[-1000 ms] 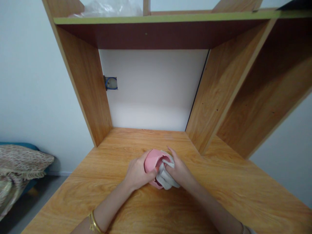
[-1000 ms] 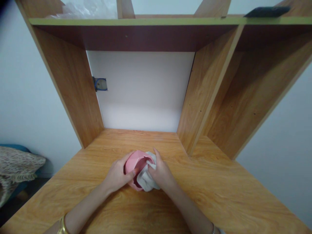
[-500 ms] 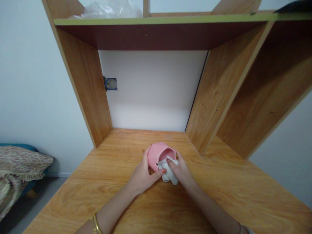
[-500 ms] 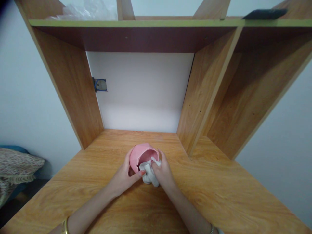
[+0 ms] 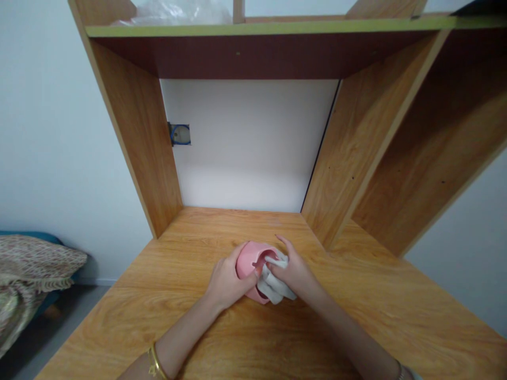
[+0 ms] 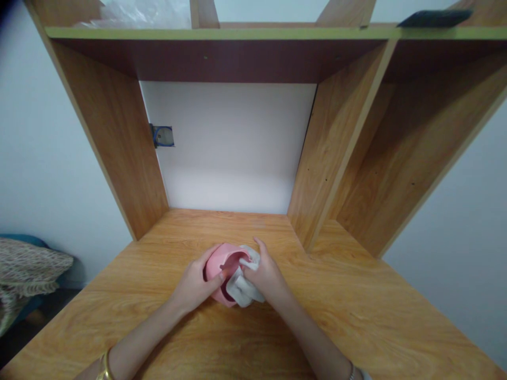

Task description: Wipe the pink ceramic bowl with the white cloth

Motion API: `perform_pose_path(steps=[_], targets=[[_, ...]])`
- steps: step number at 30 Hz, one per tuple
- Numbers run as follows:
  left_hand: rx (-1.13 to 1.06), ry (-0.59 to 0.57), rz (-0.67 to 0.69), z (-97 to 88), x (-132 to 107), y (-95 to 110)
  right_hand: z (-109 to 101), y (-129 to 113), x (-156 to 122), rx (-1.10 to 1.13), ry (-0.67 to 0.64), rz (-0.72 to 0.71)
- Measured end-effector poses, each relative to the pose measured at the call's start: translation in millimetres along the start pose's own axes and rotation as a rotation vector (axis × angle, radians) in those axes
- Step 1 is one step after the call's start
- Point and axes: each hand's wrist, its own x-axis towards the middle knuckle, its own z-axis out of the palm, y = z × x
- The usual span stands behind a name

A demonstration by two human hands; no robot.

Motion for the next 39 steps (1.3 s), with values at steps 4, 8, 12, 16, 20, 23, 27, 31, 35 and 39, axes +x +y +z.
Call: perform_pose_path(steps=[4, 8, 12, 16, 20, 23, 27, 31, 35, 39], targets=[[0.020, -0.013, 0.013, -5.4, 2, 2, 1, -1, -3, -0.037, -0.047, -0.063], [0.024, -0.040, 0.025, -9.1, 3, 5, 4, 7, -3, -0.025, -0.086, -0.073], [0.009, -0.054, 0.030, -8.5, 2, 5, 6, 13, -2, 0.004, -0.085, -0.109], [-0.049, -0.015, 0.034, -5.6, 3, -1, 6, 11, -4, 0.049, -0.064, -0.099], [-0.173, -0.029, -0.002, -2.7, 4, -9, 7, 7, -6, 0.096, 0.020, -0.043], [-0.237, -0.085, -0.004, 0.2, 3, -10, 7, 9, -5, 0.137, 0.073, 0.018], [-0.300, -0.163, 0.038, 4.2, -1, -4, 9, 15, -1, 0.232, 0.100, 0.057], [-0.368, -0.125, 0.058, 8.1, -1, 0, 13, 17, 0, 0.308, 0.116, 0.079], [-0.393, -0.034, 0.071, 10.8, 0, -1, 15, 14, 1, 0.356, 0.073, 0.100], [-0.309, 0.029, 0.053, 8.1, 1, -2, 10, 12, 2, 0.259, 0.017, 0.105]])
